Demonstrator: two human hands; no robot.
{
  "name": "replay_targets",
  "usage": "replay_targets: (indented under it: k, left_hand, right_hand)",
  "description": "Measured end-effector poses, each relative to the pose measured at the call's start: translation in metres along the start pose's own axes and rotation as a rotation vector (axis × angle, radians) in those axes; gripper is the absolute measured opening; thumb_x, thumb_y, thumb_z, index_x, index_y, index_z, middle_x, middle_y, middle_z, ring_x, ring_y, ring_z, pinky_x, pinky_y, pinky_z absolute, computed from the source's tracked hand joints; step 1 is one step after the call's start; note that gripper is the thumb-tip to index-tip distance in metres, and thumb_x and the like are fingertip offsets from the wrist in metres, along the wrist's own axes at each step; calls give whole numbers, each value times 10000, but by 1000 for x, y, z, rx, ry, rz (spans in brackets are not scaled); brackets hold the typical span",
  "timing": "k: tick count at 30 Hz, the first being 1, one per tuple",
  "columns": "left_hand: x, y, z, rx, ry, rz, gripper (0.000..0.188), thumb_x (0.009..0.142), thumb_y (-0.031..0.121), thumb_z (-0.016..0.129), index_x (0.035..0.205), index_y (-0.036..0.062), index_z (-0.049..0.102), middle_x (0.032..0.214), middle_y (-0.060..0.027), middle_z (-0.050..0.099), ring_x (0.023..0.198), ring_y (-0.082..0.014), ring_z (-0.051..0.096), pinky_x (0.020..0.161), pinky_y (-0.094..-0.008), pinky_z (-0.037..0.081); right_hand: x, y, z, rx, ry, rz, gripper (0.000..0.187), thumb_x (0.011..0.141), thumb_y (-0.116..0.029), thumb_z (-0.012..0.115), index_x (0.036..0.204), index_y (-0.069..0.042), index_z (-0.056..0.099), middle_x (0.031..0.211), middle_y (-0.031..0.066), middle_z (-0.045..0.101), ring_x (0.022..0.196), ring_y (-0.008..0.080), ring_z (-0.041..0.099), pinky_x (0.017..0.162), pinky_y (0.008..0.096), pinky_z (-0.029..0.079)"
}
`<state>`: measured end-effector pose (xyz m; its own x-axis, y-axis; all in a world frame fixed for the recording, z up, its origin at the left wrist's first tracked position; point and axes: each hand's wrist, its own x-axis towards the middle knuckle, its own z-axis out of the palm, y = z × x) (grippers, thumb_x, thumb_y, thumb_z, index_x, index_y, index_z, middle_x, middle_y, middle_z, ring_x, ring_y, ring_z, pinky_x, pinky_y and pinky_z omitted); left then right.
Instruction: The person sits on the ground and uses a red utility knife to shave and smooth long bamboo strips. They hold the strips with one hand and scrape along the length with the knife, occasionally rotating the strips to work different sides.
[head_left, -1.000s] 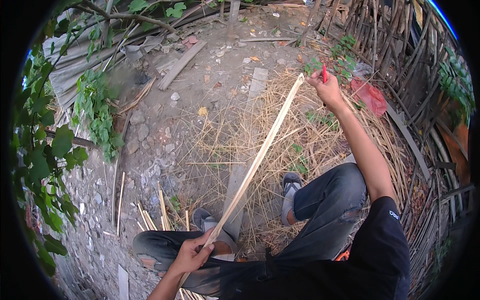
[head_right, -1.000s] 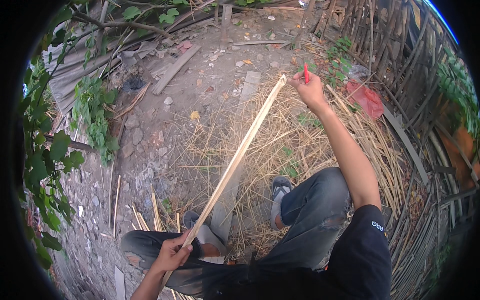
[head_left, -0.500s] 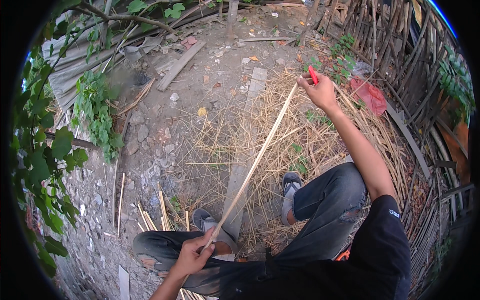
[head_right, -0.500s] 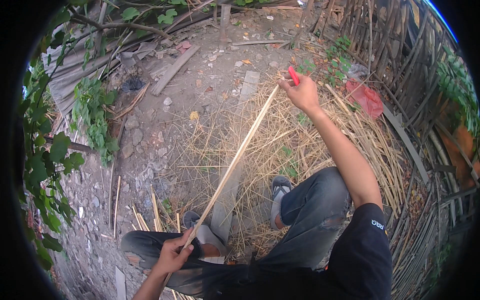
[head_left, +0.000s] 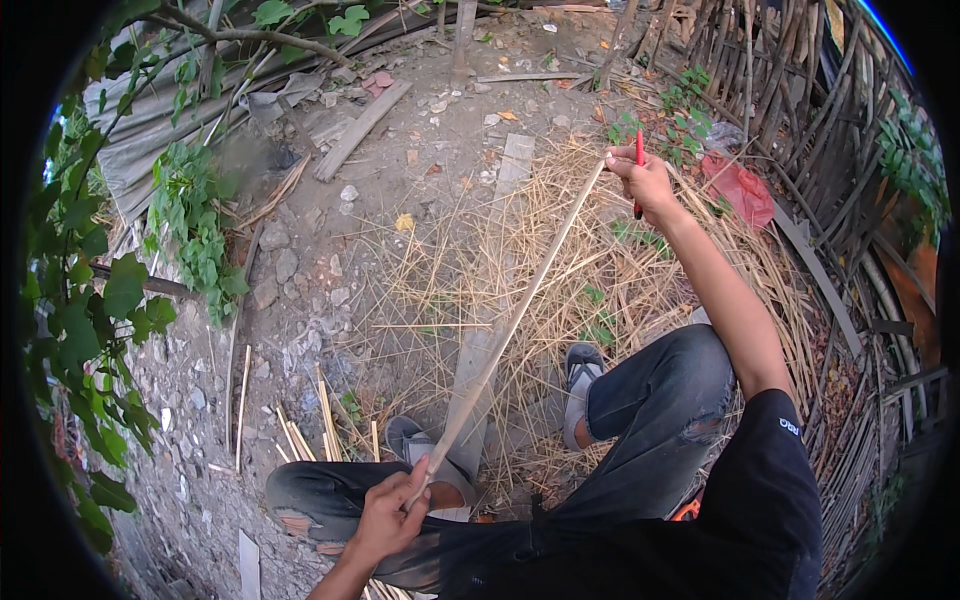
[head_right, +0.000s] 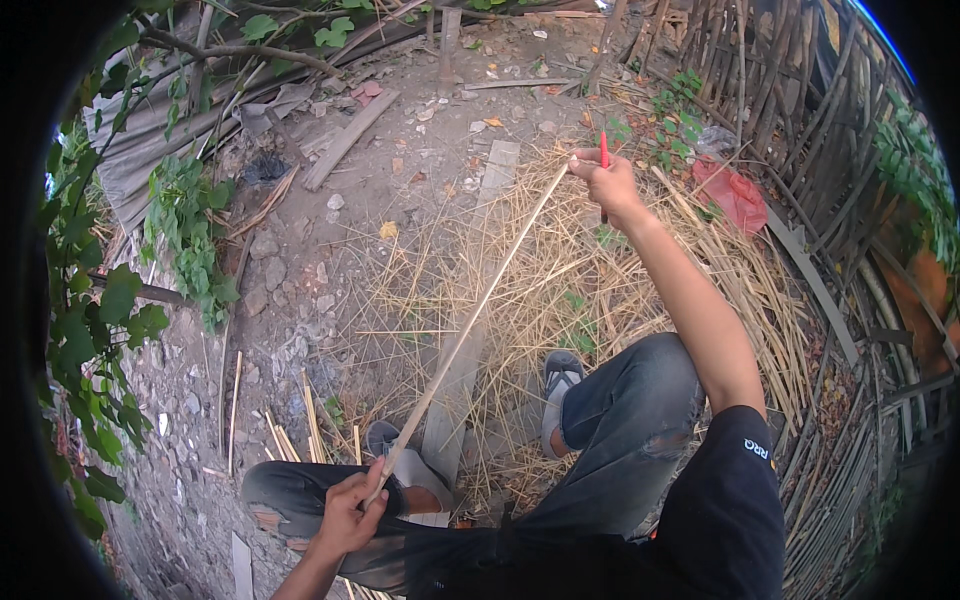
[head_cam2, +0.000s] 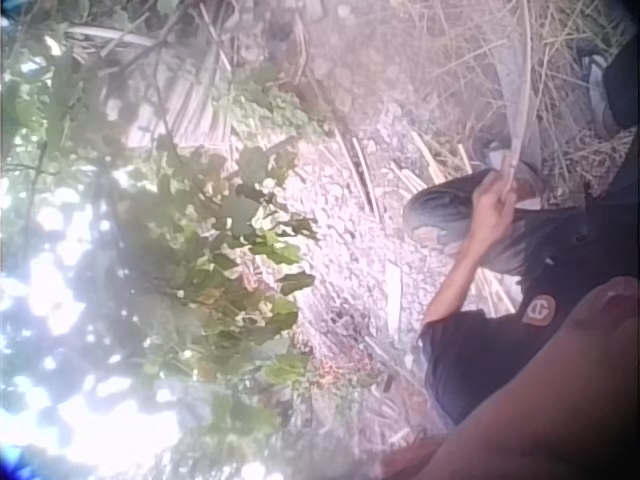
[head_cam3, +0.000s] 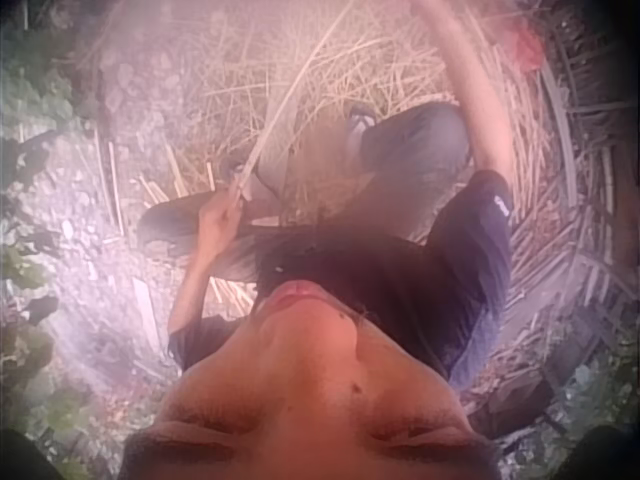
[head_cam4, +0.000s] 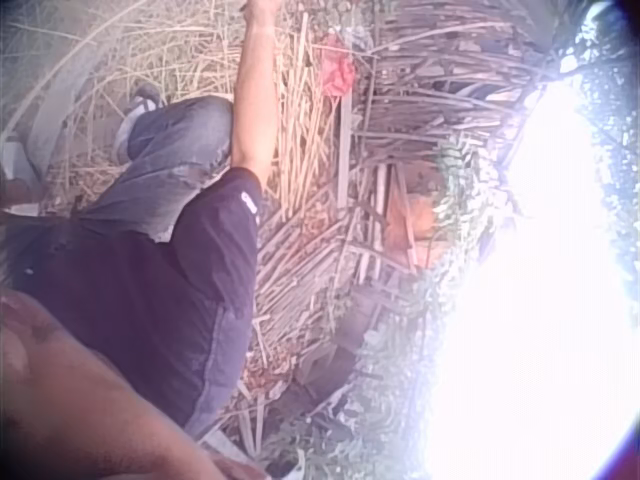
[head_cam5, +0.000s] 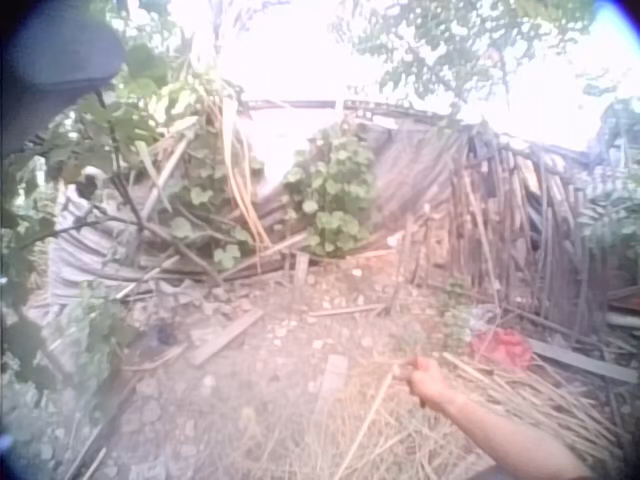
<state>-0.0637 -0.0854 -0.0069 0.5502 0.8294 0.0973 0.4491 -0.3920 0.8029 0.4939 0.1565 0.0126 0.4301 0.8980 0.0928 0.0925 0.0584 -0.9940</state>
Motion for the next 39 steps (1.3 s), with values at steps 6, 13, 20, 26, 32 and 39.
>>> replay_targets:
  k: [6,13,20,26,32,39]
  left_hand:
    - [-1,9,-2,52,-22,-93,500,871,-2,690,1363,-50,615,750,-108,606,645,-177,587,644,-294,481]
    - [5,13,-2,33,-58,-67,612,905,92,698,1478,-3,503,793,-153,634,634,-255,611,644,-330,513]
    - [67,32,-16,-102,-248,-114,729,1004,218,628,1600,-4,272,865,-140,671,735,-274,660,744,-366,524]
    - [102,14,16,-294,-12,-251,621,1057,192,555,1592,2,305,1236,-148,692,942,-191,684,842,-340,529]
    - [105,10,16,-255,159,-149,584,1039,154,581,1563,1,372,1465,-234,566,1278,-214,597,1030,-300,462]
    - [106,8,20,-123,208,-35,588,1017,127,601,1549,-7,391,1422,-259,592,1245,-237,633,1011,-315,485]
  right_hand:
    - [-10,-14,9,-60,72,-18,286,926,-259,772,1110,-51,704,896,47,731,493,36,410,443,231,320]
    - [-3,-8,-2,41,112,-18,276,935,-291,762,1064,-52,711,916,85,743,503,16,404,440,228,297]
    - [-60,-46,72,10,-261,-17,277,936,-323,769,965,-54,711,825,40,694,503,21,425,434,220,305]
    - [-136,-119,133,-623,-480,-264,418,989,-414,670,1021,0,626,772,173,674,709,241,666,708,405,505]
    - [-125,-98,121,-656,-539,-537,432,1051,-394,547,956,27,559,654,202,573,591,421,568,633,479,465]
    - [-133,-100,131,-723,-611,-436,486,1069,-412,507,889,31,598,657,243,572,632,429,588,625,508,451]
